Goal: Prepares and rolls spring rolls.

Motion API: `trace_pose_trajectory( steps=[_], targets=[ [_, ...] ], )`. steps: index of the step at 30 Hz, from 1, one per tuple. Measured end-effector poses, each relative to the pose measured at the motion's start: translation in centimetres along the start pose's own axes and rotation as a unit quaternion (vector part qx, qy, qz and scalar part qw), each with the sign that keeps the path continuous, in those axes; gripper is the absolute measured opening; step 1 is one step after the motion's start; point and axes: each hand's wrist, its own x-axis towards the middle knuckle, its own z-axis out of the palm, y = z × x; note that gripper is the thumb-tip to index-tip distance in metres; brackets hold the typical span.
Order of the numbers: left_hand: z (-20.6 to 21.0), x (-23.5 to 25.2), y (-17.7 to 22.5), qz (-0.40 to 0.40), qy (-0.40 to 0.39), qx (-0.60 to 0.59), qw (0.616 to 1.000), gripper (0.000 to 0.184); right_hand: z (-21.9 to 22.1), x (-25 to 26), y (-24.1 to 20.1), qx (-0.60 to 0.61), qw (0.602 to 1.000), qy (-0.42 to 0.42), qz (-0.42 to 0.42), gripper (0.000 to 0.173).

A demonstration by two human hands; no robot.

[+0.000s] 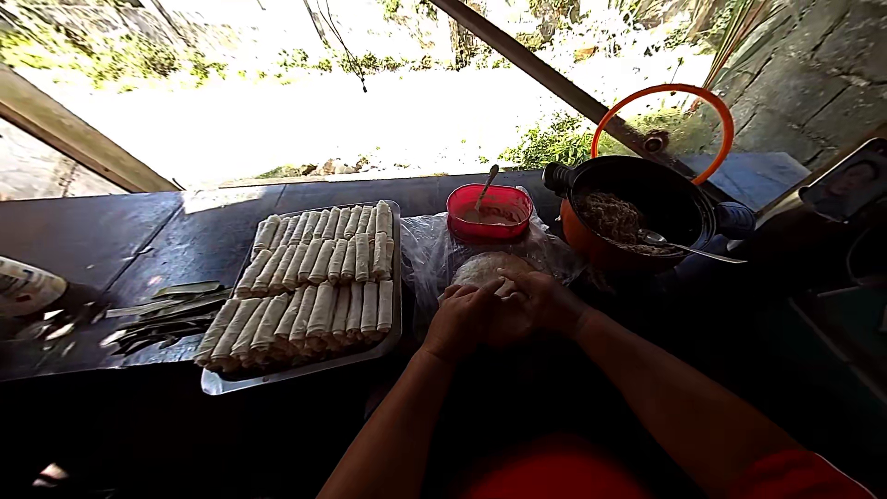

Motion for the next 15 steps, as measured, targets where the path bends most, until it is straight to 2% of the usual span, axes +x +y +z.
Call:
trace_pose_trajectory(
  steps=[2, 4, 7, 11, 15],
  targets=[
    [-0.1, 0.2, 0.0, -0.005, -0.004, -0.003, 1.000, 0.039, 0.0, 0.1, 0.4, -0.009, 1.000, 0.009, -0.024, 0.043],
    [-0.1, 0.4, 0.0, -0.006, -0.009, -0.002, 1.000, 0.039, 0.0, 0.0, 0.8, -0.016, 0.999, 0.009, -0.046, 0.050],
    [-0.1, 0.3, 0.0, -0.007, -0.015, 0.003, 1.000, 0.044, 0.0, -0.2, 0.8, -0.001, 0.999, 0.001, -0.032, 0.058],
    [-0.2, 0.9, 0.8, -0.031, -0.030, -0.005, 0.999, 0.053, 0.0, 0.1, 0.5, -0.006, 1.000, -0.012, -0.006, 0.057],
    [0.0, 1.1, 0.5, -0.037, -0.030, -0.014, 0.999, 0.053, 0.1, 0.0, 0.8, -0.019, 0.999, -0.013, -0.023, 0.051]
  ],
)
